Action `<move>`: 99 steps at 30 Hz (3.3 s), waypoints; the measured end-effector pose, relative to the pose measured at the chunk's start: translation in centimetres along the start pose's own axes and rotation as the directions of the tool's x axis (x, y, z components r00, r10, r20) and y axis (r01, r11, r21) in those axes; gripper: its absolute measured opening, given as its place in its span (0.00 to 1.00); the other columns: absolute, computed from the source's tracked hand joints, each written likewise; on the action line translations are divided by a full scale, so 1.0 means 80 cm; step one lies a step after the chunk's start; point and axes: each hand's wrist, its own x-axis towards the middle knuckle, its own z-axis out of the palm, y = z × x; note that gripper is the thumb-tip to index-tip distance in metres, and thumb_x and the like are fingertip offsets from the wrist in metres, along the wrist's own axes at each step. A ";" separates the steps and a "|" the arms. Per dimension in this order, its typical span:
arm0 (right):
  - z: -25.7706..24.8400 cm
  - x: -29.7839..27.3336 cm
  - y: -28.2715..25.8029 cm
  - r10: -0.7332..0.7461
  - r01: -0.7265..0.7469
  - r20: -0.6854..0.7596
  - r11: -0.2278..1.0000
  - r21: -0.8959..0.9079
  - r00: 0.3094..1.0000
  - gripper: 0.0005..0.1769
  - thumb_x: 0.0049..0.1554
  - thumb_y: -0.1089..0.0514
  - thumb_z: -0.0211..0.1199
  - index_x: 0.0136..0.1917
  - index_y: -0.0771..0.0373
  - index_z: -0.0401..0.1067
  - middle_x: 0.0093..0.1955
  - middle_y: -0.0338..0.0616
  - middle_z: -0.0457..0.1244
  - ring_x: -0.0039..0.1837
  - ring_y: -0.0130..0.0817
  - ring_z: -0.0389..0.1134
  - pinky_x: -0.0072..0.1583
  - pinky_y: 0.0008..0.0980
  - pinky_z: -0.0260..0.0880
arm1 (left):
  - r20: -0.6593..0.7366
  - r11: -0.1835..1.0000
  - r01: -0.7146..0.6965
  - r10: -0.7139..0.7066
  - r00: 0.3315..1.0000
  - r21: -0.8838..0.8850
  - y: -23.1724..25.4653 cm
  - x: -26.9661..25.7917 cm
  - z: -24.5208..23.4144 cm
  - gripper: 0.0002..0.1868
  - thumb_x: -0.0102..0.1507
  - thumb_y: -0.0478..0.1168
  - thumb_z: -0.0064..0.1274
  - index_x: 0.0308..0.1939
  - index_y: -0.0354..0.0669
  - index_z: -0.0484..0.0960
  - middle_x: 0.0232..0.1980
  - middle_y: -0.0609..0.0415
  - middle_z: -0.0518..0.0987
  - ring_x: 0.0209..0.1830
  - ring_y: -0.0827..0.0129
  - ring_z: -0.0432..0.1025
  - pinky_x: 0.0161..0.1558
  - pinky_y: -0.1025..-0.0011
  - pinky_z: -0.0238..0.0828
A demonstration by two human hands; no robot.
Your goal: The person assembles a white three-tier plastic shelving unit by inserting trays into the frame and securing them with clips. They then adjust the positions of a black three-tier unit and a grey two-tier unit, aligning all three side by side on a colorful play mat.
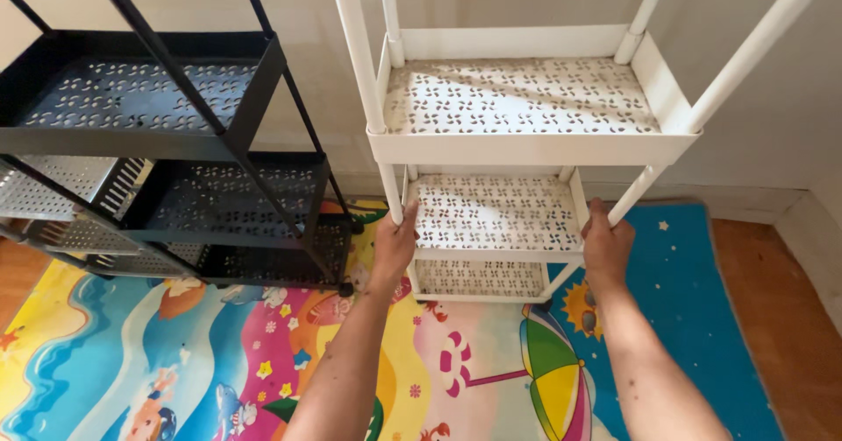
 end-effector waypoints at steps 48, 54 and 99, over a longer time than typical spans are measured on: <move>0.137 -0.364 -0.207 -0.140 0.176 0.517 0.984 -0.020 0.844 0.37 0.63 0.43 0.57 0.77 0.67 0.56 0.63 0.52 0.62 0.61 0.37 0.64 0.63 0.37 0.65 | -0.268 0.922 0.055 0.054 0.962 0.384 0.077 -0.127 -0.523 0.33 0.62 0.47 0.61 0.67 0.38 0.69 0.61 0.43 0.77 0.48 0.61 0.80 0.50 0.65 0.77; 0.332 -0.400 -0.310 0.009 0.121 0.588 0.976 -0.182 0.809 0.42 0.62 0.36 0.49 0.82 0.58 0.49 0.74 0.53 0.58 0.63 0.50 0.64 0.60 0.39 0.67 | -0.250 0.960 0.024 0.049 0.967 0.278 0.079 -0.122 -0.679 0.32 0.62 0.47 0.61 0.67 0.39 0.69 0.60 0.45 0.79 0.50 0.63 0.79 0.51 0.66 0.76; 0.538 -0.231 -0.184 -0.216 0.197 0.300 0.976 0.094 0.929 0.38 0.68 0.27 0.39 0.33 0.60 0.59 0.31 0.38 0.55 0.37 0.30 0.56 0.43 0.31 0.57 | -0.117 0.974 -0.203 0.215 0.970 0.102 0.046 0.201 -0.642 0.33 0.73 0.64 0.26 0.55 0.37 0.70 0.47 0.45 0.76 0.47 0.60 0.76 0.53 0.61 0.71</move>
